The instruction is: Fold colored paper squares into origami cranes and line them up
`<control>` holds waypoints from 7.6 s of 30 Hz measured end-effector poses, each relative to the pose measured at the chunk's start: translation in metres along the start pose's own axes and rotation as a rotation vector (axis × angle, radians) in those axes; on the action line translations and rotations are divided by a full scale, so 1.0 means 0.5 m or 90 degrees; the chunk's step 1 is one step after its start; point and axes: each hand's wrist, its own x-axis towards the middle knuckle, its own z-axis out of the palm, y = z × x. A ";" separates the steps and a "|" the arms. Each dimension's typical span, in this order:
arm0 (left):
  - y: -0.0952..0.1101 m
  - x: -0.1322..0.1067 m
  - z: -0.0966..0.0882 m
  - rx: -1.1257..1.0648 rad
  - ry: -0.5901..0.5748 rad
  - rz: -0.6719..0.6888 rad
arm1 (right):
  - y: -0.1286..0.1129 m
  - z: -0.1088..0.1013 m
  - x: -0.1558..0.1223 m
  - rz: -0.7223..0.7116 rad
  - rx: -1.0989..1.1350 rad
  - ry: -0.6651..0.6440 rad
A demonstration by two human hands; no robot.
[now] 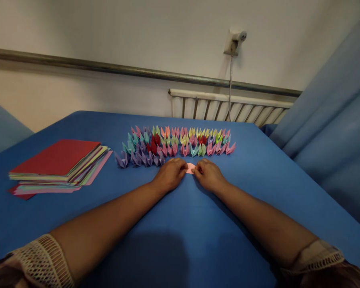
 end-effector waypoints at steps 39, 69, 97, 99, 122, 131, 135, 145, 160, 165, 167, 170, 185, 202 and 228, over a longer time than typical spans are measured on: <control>-0.004 0.011 0.008 -0.006 0.021 -0.015 | 0.011 0.020 0.035 0.075 0.158 0.029; -0.007 0.008 -0.003 -0.005 -0.029 0.019 | 0.011 0.003 0.014 -0.041 0.027 -0.031; 0.010 -0.009 -0.022 -0.004 -0.080 0.030 | 0.001 -0.042 -0.004 -0.208 -0.053 -0.106; 0.011 -0.009 -0.025 -0.005 -0.084 0.041 | 0.002 -0.040 -0.002 -0.206 -0.059 -0.109; 0.000 0.003 -0.018 -0.060 -0.068 -0.052 | 0.005 -0.019 0.002 -0.174 -0.012 -0.036; -0.005 0.003 -0.011 -0.054 -0.074 -0.031 | 0.011 -0.010 0.006 -0.186 -0.025 -0.030; -0.003 0.008 -0.007 -0.047 -0.060 -0.057 | 0.008 -0.003 0.011 -0.131 -0.031 -0.018; 0.009 0.008 0.000 -0.016 -0.016 -0.082 | 0.003 -0.003 0.012 -0.053 -0.016 0.007; 0.016 0.001 -0.010 0.032 -0.024 0.031 | 0.004 0.000 0.015 -0.062 0.087 -0.014; 0.016 -0.001 -0.010 -0.111 -0.006 -0.040 | 0.009 0.002 0.015 -0.076 0.156 0.080; 0.012 0.000 -0.005 -0.200 0.023 -0.079 | 0.013 0.009 0.020 -0.028 0.258 0.166; 0.009 0.004 0.005 -0.346 0.086 -0.153 | 0.011 0.022 0.028 0.089 0.501 0.233; 0.019 0.010 0.008 -0.634 0.141 -0.261 | -0.013 0.036 0.027 0.194 0.789 0.154; 0.034 -0.002 -0.001 -0.633 0.112 -0.251 | -0.020 0.028 0.021 0.139 0.773 0.203; 0.049 -0.013 0.004 -0.680 0.151 -0.287 | -0.036 0.012 0.006 0.098 0.776 0.108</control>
